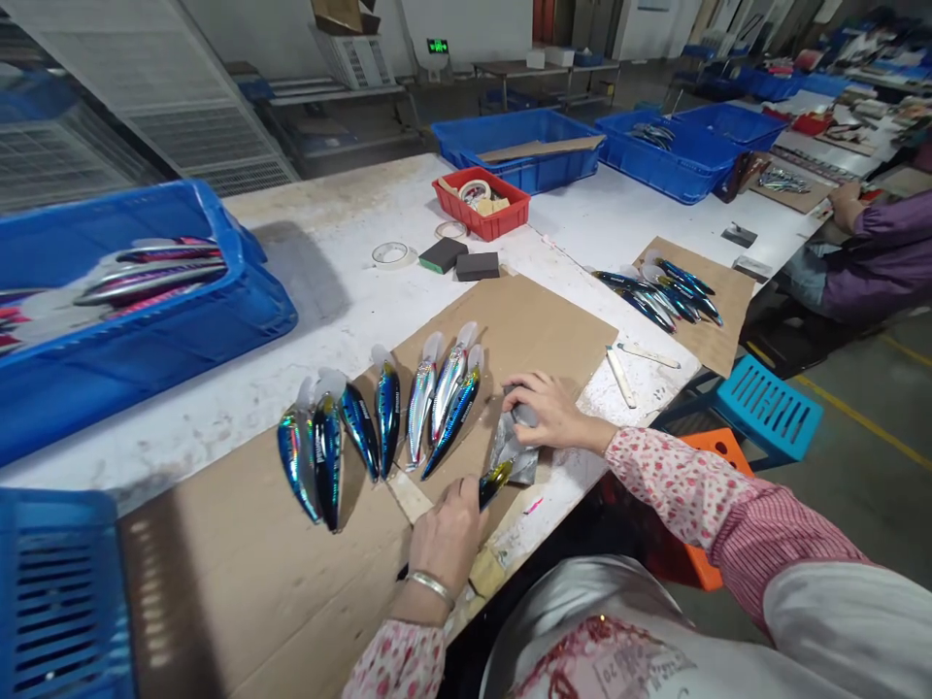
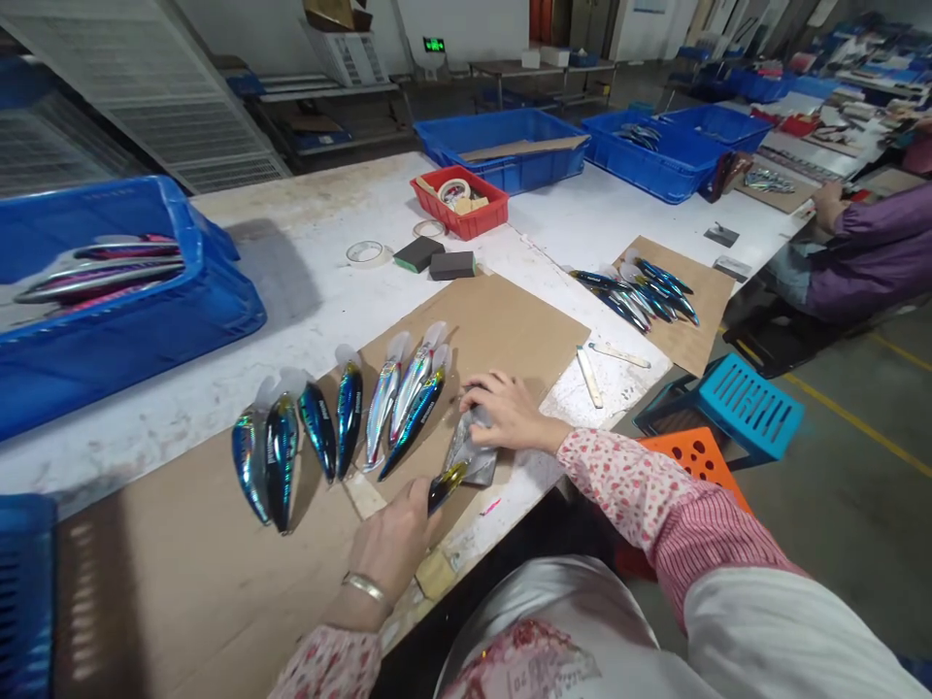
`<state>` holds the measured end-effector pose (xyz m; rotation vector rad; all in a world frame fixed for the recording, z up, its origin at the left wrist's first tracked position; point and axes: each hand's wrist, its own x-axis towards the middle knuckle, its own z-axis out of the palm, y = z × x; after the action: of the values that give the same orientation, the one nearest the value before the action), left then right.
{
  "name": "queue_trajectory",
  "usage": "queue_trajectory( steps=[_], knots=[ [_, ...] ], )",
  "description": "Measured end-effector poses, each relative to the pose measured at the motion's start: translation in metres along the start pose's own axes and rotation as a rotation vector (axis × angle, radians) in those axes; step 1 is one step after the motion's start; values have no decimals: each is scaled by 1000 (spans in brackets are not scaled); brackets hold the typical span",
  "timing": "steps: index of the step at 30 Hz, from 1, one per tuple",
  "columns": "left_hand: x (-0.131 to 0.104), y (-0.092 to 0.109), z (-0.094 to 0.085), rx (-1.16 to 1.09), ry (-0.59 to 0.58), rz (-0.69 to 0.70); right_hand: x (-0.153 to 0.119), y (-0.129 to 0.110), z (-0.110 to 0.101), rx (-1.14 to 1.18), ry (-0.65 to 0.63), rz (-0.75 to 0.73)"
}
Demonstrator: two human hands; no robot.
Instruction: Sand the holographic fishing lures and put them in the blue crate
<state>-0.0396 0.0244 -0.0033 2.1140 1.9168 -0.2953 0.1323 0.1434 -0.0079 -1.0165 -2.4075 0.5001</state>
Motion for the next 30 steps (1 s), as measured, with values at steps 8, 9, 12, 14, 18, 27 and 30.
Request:
queue_trajectory(
  steps=[8, 9, 12, 14, 18, 27, 30],
  knots=[
    [-2, 2, -1, 14, 10, -14, 4, -5, 4, 15, -11, -90],
    [-2, 2, 0, 16, 8, -8, 2, -4, 3, 6, -12, -55],
    [-2, 1, 1, 23, 25, 1, -1, -7, 5, -33, 49, 27],
    [-1, 1, 2, 27, 39, -6, -1, -11, 6, -39, 79, 32],
    [-2, 2, 1, 27, 22, -8, 3, -14, -2, -17, -36, 10],
    [-3, 2, -1, 21, 24, -11, 7, -17, -4, -6, -54, -71],
    [-3, 2, -1, 23, 35, 4, 7, -17, -2, -23, -54, -36]
  ],
)
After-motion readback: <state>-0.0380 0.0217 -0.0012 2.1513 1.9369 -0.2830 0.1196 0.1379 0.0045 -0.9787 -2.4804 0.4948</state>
